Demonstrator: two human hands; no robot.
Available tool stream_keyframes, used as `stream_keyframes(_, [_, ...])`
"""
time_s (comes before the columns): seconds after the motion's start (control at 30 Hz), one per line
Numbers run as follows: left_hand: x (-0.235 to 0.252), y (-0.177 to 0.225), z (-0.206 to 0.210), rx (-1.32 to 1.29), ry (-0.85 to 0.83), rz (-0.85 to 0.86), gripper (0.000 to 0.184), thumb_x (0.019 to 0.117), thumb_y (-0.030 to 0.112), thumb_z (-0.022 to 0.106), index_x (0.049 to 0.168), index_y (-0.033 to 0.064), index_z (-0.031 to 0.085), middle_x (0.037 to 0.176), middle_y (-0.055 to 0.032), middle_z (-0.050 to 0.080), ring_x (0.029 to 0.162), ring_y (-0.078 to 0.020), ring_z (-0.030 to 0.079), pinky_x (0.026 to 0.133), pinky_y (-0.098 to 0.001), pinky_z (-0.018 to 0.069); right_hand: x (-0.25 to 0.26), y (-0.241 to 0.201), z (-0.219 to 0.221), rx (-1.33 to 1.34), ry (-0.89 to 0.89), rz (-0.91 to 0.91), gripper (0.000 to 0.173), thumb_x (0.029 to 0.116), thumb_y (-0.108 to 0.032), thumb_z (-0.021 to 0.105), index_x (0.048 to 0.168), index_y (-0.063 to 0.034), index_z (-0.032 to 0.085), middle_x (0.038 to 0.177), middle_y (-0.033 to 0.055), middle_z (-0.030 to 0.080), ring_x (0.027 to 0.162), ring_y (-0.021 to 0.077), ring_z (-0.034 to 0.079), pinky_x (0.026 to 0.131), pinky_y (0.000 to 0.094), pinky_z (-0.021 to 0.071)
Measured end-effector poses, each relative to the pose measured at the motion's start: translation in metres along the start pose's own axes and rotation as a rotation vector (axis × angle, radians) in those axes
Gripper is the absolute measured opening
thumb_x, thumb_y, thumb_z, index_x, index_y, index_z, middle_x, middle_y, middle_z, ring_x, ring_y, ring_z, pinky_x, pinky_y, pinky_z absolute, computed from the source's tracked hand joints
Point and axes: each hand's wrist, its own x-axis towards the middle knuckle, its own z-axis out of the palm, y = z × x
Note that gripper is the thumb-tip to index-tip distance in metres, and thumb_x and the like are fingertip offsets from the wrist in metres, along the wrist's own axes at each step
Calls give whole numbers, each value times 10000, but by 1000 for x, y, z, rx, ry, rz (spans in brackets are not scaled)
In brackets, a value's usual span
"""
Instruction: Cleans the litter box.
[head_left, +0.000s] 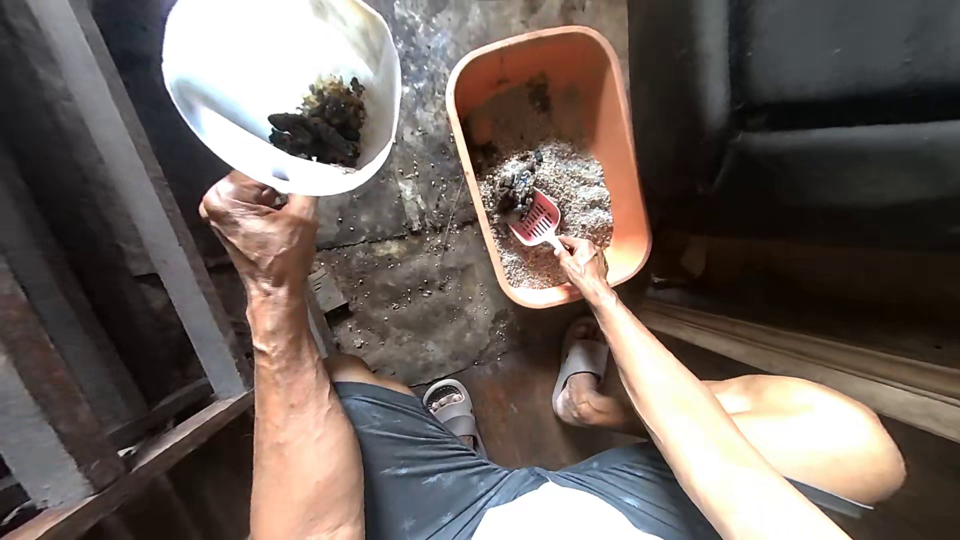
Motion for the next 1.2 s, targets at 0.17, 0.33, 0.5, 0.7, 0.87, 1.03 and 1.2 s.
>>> stream_keyframes(0.17, [1,1,1,-24,6,26,231,926,260,723,929,30,707,875,3,703,792,67,606,770,-174,495,8,-7,7,-41,36,12,325,1020,-219,558,1301,-210,720,1188,177,732,1114,412,677,918,669,484])
stream_keyframes(0.33, [1,9,4,24,-10,2,283,937,282,711,962,1,712,892,-67,707,792,-8,621,785,-243,503,22,12,16,149,0,-40,328,1021,-177,574,1321,-145,704,1224,198,714,1151,407,664,984,657,477])
stream_keyframes(0.5, [1,13,9,10,-15,27,279,933,272,711,957,-5,715,895,-80,715,798,-6,631,789,-238,504,-3,29,2,310,-24,-89,319,1045,-210,589,1345,-152,681,1189,202,709,1041,382,683,903,622,519])
stream_keyframes(0.7, [1,21,19,-48,-55,27,239,933,232,701,956,-5,721,895,-84,717,801,-2,630,785,-227,502,-37,41,-9,382,85,-90,343,1048,-242,600,1385,-254,665,1219,143,720,1036,358,696,894,616,531])
stream_keyframes(0.87, [4,25,35,-72,-96,31,242,941,233,680,938,-6,719,868,-77,705,774,-5,613,770,-240,494,-37,46,-15,421,129,-79,339,1039,-238,613,1370,-201,675,1156,164,726,925,331,697,821,577,545])
stream_keyframes(1.03, [6,18,49,-158,-145,55,209,926,202,691,943,-3,726,877,-63,716,788,8,630,790,-228,515,-42,42,-20,442,123,-57,346,1042,-248,613,1381,-211,668,1187,160,722,959,338,699,841,578,546])
stream_keyframes(1.2, [3,21,50,-143,-189,66,200,931,197,688,978,11,743,933,-88,737,865,-25,666,846,-256,523,-45,44,-16,470,145,-61,335,1041,-236,615,1369,-212,676,1175,147,727,935,311,700,820,546,555])
